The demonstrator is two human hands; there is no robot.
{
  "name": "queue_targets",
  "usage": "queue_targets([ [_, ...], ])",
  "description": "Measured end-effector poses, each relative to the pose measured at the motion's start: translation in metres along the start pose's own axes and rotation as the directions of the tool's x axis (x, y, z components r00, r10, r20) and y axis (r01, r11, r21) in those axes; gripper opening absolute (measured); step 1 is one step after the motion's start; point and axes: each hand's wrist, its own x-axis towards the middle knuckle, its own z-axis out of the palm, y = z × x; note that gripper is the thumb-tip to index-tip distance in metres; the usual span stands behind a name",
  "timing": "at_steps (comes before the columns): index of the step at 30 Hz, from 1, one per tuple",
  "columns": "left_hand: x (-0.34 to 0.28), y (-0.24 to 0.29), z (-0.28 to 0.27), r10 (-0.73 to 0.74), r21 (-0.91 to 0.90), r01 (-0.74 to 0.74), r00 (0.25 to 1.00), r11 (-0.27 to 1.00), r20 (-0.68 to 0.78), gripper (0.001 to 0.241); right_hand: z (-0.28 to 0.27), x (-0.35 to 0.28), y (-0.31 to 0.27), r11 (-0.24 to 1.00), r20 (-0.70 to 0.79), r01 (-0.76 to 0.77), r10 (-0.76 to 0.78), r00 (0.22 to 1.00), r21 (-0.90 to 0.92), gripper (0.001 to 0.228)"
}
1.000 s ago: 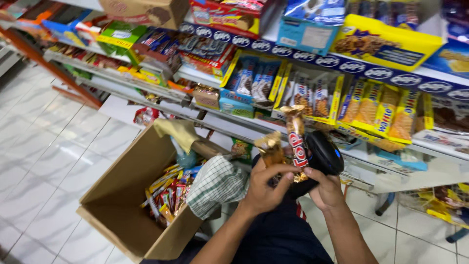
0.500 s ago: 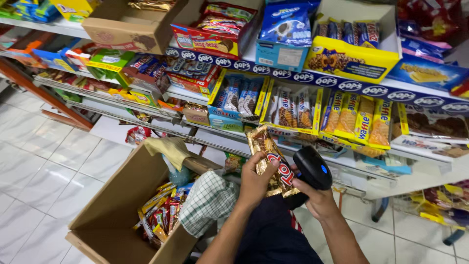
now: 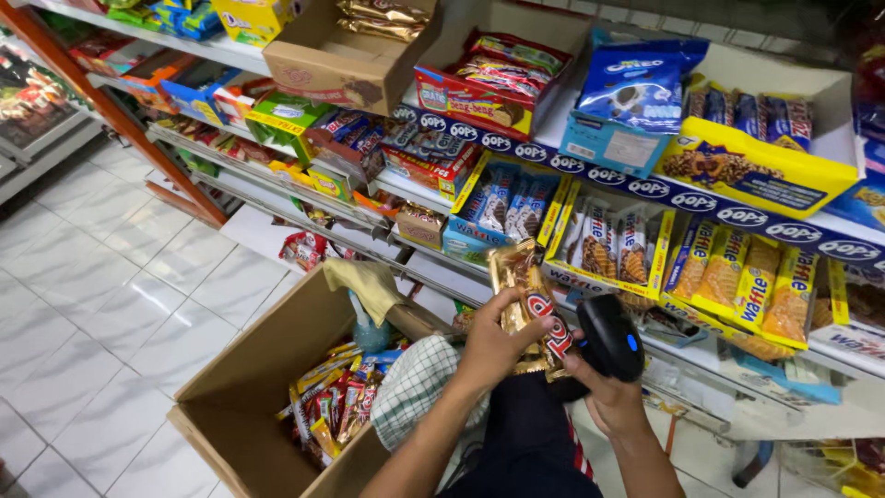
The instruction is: The person scans various snacks and chocolate bars from a box and shelves using a handheld scanner, placing some items into the box and others onto a shelf.
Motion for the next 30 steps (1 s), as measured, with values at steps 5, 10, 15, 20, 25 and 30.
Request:
queue_targets([
  [5, 0.009, -0.002, -0.010, 0.071, 0.029, -0.071, 0.998, 0.997, 0.003, 0.037, 0.005, 0.010, -0.001, 0.998, -0.026, 0.014, -0.012, 1.000, 0.069, 0.059],
  [10, 0.018, -0.010, -0.015, 0.053, -0.023, -0.056, 0.988, 0.998, -0.143, 0.034, 0.002, 0.008, 0.001, 0.999, 0.012, 0.047, -0.047, 0.999, 0.018, 0.058],
  [15, 0.026, -0.001, -0.011, -0.005, -0.023, 0.002, 0.992, 1.000, -0.125, 0.032, -0.013, 0.003, -0.010, 0.994, -0.021, -0.029, 0.027, 0.999, -0.110, 0.054],
  [20, 0.029, 0.020, 0.007, -0.006, -0.166, -0.001, 0.999, 0.986, -0.037, 0.031, -0.029, -0.003, -0.043, 0.955, 0.024, 0.099, -0.096, 0.995, -0.281, 0.048],
  [25, 0.033, 0.034, 0.031, 0.215, 0.000, -0.216, 0.976, 0.976, 0.044, 0.030, -0.033, -0.011, -0.075, 0.924, 0.099, 0.285, -0.268, 0.958, -0.255, 0.043],
  [30, 0.039, 0.039, 0.052, 0.239, -0.001, -0.244, 0.951, 0.970, 0.194, 0.027, -0.041, -0.023, -0.096, 0.958, -0.014, 0.284, -0.284, 0.959, -0.027, 0.059],
])
